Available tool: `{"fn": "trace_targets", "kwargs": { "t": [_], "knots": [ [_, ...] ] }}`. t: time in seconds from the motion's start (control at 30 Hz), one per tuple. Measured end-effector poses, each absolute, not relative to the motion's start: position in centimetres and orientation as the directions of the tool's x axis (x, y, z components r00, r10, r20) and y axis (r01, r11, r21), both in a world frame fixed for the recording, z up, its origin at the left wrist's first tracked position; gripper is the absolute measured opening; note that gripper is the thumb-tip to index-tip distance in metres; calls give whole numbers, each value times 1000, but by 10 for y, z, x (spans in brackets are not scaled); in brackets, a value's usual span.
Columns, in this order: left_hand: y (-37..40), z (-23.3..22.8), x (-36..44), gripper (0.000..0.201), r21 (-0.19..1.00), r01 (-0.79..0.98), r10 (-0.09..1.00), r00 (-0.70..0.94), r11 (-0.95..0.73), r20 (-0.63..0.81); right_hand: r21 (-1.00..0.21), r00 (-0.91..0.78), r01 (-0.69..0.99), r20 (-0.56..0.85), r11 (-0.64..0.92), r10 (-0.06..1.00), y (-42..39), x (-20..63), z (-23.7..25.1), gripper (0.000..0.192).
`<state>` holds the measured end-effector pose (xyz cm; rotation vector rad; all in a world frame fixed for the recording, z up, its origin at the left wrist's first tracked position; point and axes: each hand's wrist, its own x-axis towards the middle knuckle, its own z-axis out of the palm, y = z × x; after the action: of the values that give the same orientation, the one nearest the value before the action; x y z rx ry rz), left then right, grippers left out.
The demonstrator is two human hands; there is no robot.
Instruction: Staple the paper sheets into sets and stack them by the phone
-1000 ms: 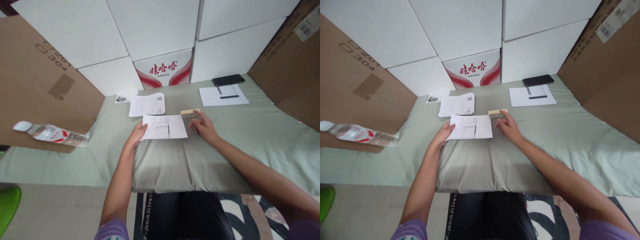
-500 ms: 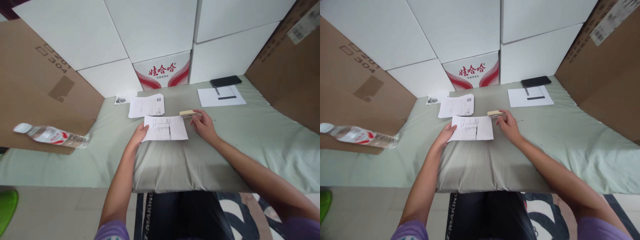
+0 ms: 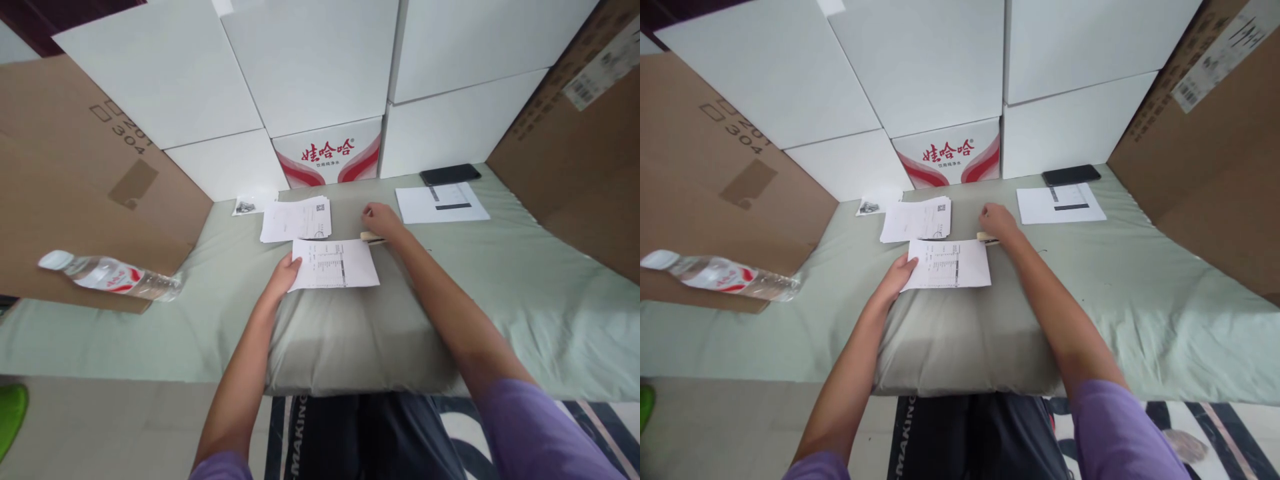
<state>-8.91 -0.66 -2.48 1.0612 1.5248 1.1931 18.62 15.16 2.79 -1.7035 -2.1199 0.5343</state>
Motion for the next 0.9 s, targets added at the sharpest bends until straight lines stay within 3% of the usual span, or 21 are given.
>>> {"fn": "trace_targets", "kwargs": {
  "t": [0.57, 0.9],
  "knots": [
    [-7, -24, -90, 68, 977, 125, 967, -208, 173, -144, -422, -321, 855, 25, 301, 947, 165, 187, 3, 29],
    [-7, -28, -94, 63, 969, 171, 967, -212, 179, -141, -404, -226, 895, -39, 191, 973, 155, 182, 11, 26]
  ]
}}
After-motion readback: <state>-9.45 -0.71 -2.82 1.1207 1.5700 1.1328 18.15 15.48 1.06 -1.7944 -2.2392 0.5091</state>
